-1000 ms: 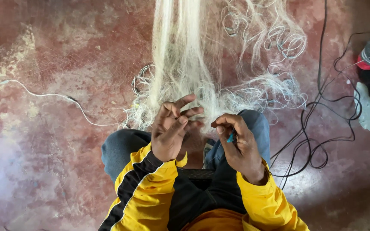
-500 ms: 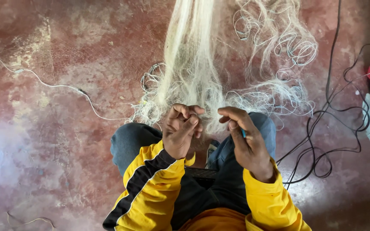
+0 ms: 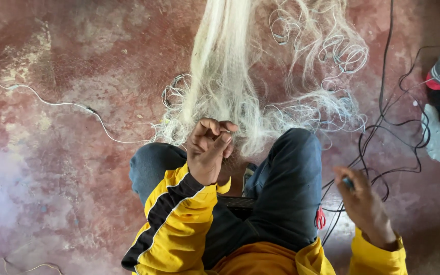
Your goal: The person repairs a fishing net using a netting needle and scissors.
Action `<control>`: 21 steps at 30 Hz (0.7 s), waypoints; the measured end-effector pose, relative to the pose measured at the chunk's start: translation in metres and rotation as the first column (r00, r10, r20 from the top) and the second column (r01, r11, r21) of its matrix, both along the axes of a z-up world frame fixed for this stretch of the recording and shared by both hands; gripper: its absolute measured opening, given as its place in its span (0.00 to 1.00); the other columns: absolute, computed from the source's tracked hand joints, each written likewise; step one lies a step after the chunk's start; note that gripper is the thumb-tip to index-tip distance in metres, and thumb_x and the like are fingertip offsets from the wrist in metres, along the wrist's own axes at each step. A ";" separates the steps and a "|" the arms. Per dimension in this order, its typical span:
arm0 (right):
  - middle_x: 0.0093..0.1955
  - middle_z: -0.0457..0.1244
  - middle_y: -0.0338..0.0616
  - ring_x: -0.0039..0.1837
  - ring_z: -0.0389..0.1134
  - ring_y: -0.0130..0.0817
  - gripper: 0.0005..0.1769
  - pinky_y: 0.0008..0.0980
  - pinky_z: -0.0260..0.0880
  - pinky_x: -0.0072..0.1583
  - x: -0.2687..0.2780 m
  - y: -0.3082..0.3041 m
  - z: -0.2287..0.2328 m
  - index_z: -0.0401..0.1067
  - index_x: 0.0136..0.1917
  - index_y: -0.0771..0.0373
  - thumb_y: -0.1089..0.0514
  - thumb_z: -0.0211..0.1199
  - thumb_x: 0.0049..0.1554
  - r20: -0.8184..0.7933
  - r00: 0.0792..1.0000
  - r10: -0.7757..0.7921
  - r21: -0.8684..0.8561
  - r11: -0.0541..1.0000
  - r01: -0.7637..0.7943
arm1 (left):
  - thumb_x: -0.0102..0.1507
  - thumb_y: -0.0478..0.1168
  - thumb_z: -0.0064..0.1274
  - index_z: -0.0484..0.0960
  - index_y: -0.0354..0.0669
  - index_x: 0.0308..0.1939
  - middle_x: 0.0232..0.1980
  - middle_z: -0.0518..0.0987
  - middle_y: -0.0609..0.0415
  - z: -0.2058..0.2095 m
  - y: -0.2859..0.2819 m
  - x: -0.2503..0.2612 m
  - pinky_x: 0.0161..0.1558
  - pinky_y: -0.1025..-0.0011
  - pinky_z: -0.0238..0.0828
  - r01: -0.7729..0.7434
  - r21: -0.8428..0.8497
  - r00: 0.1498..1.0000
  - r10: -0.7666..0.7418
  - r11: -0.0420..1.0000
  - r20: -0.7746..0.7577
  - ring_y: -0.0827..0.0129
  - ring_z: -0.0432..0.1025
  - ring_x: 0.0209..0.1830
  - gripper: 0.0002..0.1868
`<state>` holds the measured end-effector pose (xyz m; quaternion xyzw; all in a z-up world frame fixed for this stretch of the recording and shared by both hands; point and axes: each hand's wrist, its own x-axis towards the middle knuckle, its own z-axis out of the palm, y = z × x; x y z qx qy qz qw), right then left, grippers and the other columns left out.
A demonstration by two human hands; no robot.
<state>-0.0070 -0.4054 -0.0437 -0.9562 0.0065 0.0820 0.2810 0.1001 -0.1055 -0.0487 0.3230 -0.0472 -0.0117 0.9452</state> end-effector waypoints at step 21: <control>0.43 0.65 0.43 0.46 0.65 0.32 0.29 0.30 0.62 0.50 -0.059 0.028 -0.015 0.59 0.58 0.47 0.56 0.60 0.42 -0.607 0.648 -0.460 -0.122 0.860 0.496 | 0.53 0.29 0.48 0.64 0.48 0.27 0.37 0.71 0.47 -0.006 -0.002 0.010 0.19 0.84 0.57 -0.080 0.096 0.989 0.091 0.992 -0.117 0.80 0.59 0.19 0.10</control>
